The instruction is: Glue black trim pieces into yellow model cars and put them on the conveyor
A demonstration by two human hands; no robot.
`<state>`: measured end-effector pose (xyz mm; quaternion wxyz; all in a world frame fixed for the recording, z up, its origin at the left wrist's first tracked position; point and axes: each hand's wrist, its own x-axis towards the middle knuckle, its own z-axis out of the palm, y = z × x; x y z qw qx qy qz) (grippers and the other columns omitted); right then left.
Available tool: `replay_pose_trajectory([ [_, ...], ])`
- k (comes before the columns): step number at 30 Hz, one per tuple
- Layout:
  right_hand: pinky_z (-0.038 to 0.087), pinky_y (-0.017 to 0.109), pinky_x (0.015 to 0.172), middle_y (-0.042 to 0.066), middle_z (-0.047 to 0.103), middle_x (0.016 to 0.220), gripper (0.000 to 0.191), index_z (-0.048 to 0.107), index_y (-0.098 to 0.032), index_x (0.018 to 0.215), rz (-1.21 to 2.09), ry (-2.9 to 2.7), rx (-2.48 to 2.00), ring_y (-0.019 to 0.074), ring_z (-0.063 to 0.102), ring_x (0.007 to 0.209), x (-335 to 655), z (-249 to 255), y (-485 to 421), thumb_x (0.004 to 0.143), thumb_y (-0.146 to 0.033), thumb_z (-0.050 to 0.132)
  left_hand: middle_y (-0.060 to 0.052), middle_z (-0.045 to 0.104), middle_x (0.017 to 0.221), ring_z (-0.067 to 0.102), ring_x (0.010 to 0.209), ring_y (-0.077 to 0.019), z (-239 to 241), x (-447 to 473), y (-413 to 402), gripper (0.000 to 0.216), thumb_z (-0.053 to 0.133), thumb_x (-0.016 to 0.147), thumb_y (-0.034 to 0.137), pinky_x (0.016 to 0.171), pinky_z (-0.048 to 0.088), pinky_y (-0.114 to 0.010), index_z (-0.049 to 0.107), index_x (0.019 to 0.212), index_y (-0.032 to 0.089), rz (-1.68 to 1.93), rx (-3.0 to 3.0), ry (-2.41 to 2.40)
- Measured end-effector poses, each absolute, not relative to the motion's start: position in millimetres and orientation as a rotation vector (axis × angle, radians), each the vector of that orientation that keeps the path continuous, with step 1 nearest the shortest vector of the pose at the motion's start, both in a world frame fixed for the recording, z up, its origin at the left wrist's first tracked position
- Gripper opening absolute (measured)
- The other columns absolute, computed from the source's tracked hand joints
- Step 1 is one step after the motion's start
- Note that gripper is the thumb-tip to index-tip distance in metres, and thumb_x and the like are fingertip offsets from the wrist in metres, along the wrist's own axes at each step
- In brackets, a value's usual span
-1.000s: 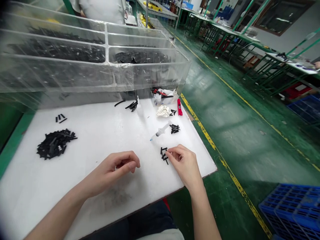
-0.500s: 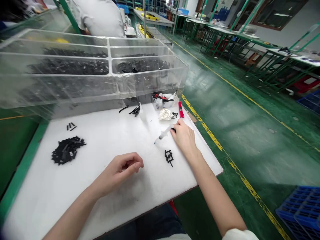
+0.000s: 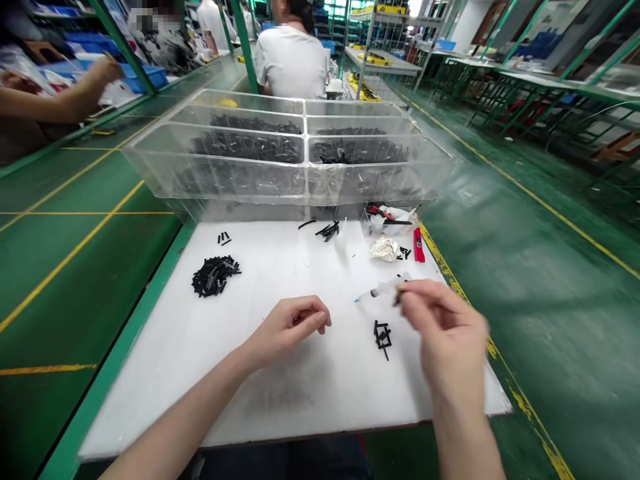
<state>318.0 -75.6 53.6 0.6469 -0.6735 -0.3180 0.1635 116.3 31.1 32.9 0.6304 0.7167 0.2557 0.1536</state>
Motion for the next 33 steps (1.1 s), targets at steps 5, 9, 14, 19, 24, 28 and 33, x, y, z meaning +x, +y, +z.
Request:
replay_pose_trajectory([
  [5,0.040,0.023,0.048,-0.001,0.063,0.062,0.016,0.073,-0.021,0.080,0.956,-0.799,-1.349,0.0101,0.053,0.052,271,47,-43,0.072,-0.035,0.077,-0.003,0.065,0.083,0.040,0.055,-0.0087,39,114,34,0.032,0.044,0.096,0.039,0.056,0.035,-0.025,0.064,0.089,0.016,0.476,1.438,0.524],
  [9,0.031,0.021,0.044,-0.002,0.061,0.059,0.020,0.072,-0.019,0.080,1.016,-0.713,-1.326,0.0090,0.051,0.051,264,39,-31,0.072,-0.036,0.078,-0.002,0.064,0.079,0.039,0.053,-0.0078,39,114,36,0.031,0.045,0.095,0.039,0.056,0.036,-0.026,0.063,0.086,0.016,0.519,1.389,0.518],
  [14,0.031,0.022,0.045,-0.001,0.061,0.057,0.019,0.073,-0.019,0.080,1.046,-0.714,-1.334,0.0102,0.053,0.052,264,38,-38,0.073,-0.036,0.077,0.000,0.062,0.074,0.041,0.056,-0.0087,36,115,34,0.026,0.055,0.091,0.041,0.053,0.032,-0.024,0.061,0.084,0.017,0.485,1.433,0.594],
  [19,0.036,0.023,0.046,0.003,0.069,0.070,0.020,0.077,-0.020,0.087,1.072,-0.734,-1.260,0.0102,0.056,0.055,264,39,-41,0.080,-0.038,0.072,0.001,0.057,0.070,0.042,0.056,-0.0092,35,114,35,0.030,0.054,0.090,0.047,0.053,0.032,-0.025,0.057,0.080,0.018,0.440,1.385,0.581],
  [24,0.040,0.024,0.047,0.002,0.066,0.062,0.019,0.076,-0.019,0.087,1.052,-0.768,-1.322,0.0126,0.059,0.057,265,39,-43,0.077,-0.036,0.074,0.002,0.053,0.068,0.040,0.057,-0.0095,38,114,34,0.030,0.054,0.089,0.046,0.053,0.030,-0.025,0.055,0.077,0.018,0.417,1.409,0.585],
  [28,0.042,0.024,0.048,0.003,0.070,0.066,0.018,0.075,-0.019,0.084,1.021,-0.799,-1.376,0.0142,0.062,0.059,266,40,-46,0.076,-0.035,0.074,0.003,0.046,0.065,0.034,0.054,-0.0084,38,114,33,0.029,0.054,0.088,0.044,0.051,0.027,-0.025,0.053,0.075,0.018,0.440,1.423,0.622],
  [33,0.049,0.024,0.053,0.002,0.072,0.073,0.014,0.075,-0.021,0.083,0.945,-0.861,-1.421,0.0135,0.065,0.061,262,40,-55,0.075,-0.033,0.077,0.004,0.041,0.063,0.031,0.053,-0.0086,34,114,34,0.026,0.052,0.088,0.041,0.049,0.024,-0.024,0.051,0.075,0.019,0.510,1.395,0.665],
])
